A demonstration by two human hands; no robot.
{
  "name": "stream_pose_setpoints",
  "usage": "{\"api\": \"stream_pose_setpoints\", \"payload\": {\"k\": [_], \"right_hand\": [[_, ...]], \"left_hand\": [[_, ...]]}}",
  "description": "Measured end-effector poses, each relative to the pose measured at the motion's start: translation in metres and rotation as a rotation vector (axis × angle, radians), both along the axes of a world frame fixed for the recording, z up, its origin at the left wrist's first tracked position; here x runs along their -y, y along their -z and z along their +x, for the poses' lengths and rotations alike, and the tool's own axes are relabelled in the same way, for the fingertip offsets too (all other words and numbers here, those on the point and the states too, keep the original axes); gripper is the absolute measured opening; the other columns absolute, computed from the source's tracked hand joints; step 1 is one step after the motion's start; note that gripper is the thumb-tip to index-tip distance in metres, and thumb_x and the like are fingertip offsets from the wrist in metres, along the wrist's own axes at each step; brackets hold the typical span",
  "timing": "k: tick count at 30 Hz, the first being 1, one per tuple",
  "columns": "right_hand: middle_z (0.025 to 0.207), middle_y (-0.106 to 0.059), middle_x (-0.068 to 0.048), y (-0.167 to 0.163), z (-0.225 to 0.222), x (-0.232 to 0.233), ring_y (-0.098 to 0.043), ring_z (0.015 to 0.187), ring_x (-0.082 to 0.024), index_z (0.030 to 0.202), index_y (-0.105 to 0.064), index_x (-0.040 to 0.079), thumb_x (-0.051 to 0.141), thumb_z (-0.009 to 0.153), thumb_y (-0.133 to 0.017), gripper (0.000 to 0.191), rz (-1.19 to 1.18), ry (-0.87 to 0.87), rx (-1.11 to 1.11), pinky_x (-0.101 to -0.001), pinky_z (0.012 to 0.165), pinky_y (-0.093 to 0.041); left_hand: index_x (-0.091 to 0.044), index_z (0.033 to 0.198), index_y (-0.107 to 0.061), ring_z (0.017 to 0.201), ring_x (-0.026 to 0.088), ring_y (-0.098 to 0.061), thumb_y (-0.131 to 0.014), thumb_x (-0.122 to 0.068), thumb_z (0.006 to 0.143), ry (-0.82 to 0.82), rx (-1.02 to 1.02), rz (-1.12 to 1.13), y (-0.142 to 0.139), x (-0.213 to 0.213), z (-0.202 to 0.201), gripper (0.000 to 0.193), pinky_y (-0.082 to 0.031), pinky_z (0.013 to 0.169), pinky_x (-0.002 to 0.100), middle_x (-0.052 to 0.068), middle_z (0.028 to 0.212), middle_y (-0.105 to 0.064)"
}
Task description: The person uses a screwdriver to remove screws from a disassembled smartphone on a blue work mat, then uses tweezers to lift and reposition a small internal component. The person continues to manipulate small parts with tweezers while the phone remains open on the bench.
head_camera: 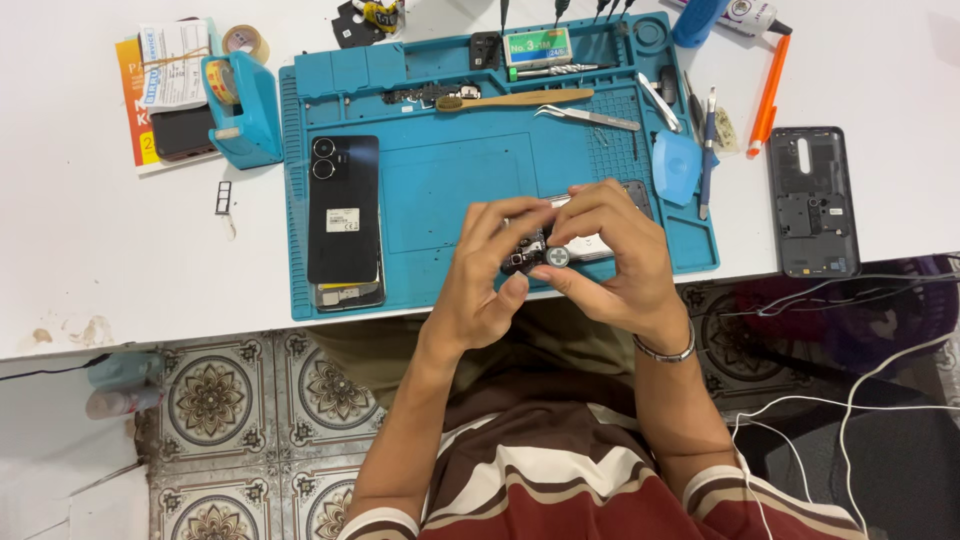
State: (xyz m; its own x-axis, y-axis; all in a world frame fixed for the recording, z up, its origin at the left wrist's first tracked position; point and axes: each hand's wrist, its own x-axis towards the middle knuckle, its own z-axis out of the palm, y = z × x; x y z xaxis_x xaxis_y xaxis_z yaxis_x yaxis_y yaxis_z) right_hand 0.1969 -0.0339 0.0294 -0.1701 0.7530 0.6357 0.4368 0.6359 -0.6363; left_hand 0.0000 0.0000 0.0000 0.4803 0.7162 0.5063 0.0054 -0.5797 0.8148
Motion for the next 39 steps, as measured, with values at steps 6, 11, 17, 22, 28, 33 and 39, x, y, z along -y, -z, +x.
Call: {"api": "stream_pose_setpoints", "payload": {"k": [6, 11, 17, 22, 28, 33, 39], "right_hand": [[0.098, -0.066, -0.009, -0.005, -0.002, -0.002, -0.064, 0.096, -0.025, 0.1, -0.065, 0.004, 0.018, 0.078, -0.091, 0.037, 0.042, 0.05, 0.004, -0.0402, 0.1, -0.054], [0.098, -0.067, -0.01, -0.007, -0.002, -0.002, -0.064, 0.091, -0.024, 0.099, -0.066, 0.003, 0.015, 0.079, -0.091, 0.035, 0.024, 0.063, 0.009, -0.0324, 0.081, -0.051], [0.101, -0.067, -0.011, 0.0, 0.002, 0.001, -0.065, 0.088, -0.022, 0.104, -0.062, 0.003, 0.012, 0.082, -0.09, 0.037, 0.023, 0.061, -0.002, -0.0289, 0.075, -0.052], [0.106, -0.073, -0.015, 0.014, 0.001, -0.003, -0.07, 0.092, -0.023, 0.121, -0.061, 0.002, 0.002, 0.087, -0.085, 0.042, 0.034, 0.099, 0.076, -0.0297, 0.073, -0.054], [0.103, -0.074, -0.015, 0.038, 0.002, 0.002, -0.075, 0.09, -0.018, 0.144, -0.041, 0.001, -0.005, 0.092, -0.077, 0.064, -0.152, 0.048, -0.079, -0.0276, 0.078, -0.063], [0.109, -0.073, -0.017, 0.042, 0.005, 0.003, -0.076, 0.095, -0.02, 0.152, -0.029, 0.006, -0.008, 0.102, -0.069, 0.065, -0.198, -0.032, -0.36, -0.028, 0.085, -0.064], [0.105, -0.072, -0.019, 0.038, 0.001, -0.002, -0.074, 0.094, -0.022, 0.148, -0.033, 0.005, -0.007, 0.101, -0.071, 0.062, -0.069, 0.018, -0.152, -0.029, 0.082, -0.061]], "left_hand": [[-0.01, 0.074, -0.059, 0.102, 0.028, -0.062, -0.053, -0.049, 0.099, -0.194, 0.107, -0.09, -0.002, -0.003, 0.001, 0.047, -0.048, 0.087, 0.036, 0.009, 0.11, -0.076], [0.009, 0.104, -0.064, 0.106, 0.031, -0.057, -0.061, -0.034, 0.102, -0.069, 0.083, 0.119, -0.014, 0.001, 0.005, 0.043, -0.048, 0.093, 0.039, 0.018, 0.115, -0.067], [-0.007, 0.069, -0.046, 0.09, 0.024, -0.059, -0.062, -0.017, 0.096, -0.301, 0.19, 0.132, 0.005, 0.007, 0.003, 0.033, -0.048, 0.074, 0.033, 0.01, 0.091, -0.071], [-0.007, 0.072, -0.049, 0.081, 0.022, -0.058, -0.062, -0.009, 0.094, -0.355, 0.259, 0.243, 0.015, 0.011, -0.003, 0.026, -0.046, 0.072, 0.035, 0.007, 0.081, -0.067], [-0.007, 0.077, -0.056, 0.083, 0.029, -0.054, -0.075, -0.012, 0.083, -0.472, -0.168, 0.396, 0.002, 0.001, -0.045, 0.021, -0.043, 0.072, 0.04, 0.007, 0.08, -0.061], [-0.009, 0.075, -0.055, 0.08, 0.027, -0.049, -0.074, -0.014, 0.073, -0.441, -0.1, 0.278, -0.001, -0.001, -0.05, 0.02, -0.04, 0.073, 0.038, 0.005, 0.077, -0.056], [-0.009, 0.084, -0.069, 0.077, 0.025, -0.052, -0.073, -0.018, 0.075, -0.33, -0.278, 0.347, -0.006, 0.002, -0.046, 0.013, -0.039, 0.072, 0.039, 0.003, 0.074, -0.059]]}}
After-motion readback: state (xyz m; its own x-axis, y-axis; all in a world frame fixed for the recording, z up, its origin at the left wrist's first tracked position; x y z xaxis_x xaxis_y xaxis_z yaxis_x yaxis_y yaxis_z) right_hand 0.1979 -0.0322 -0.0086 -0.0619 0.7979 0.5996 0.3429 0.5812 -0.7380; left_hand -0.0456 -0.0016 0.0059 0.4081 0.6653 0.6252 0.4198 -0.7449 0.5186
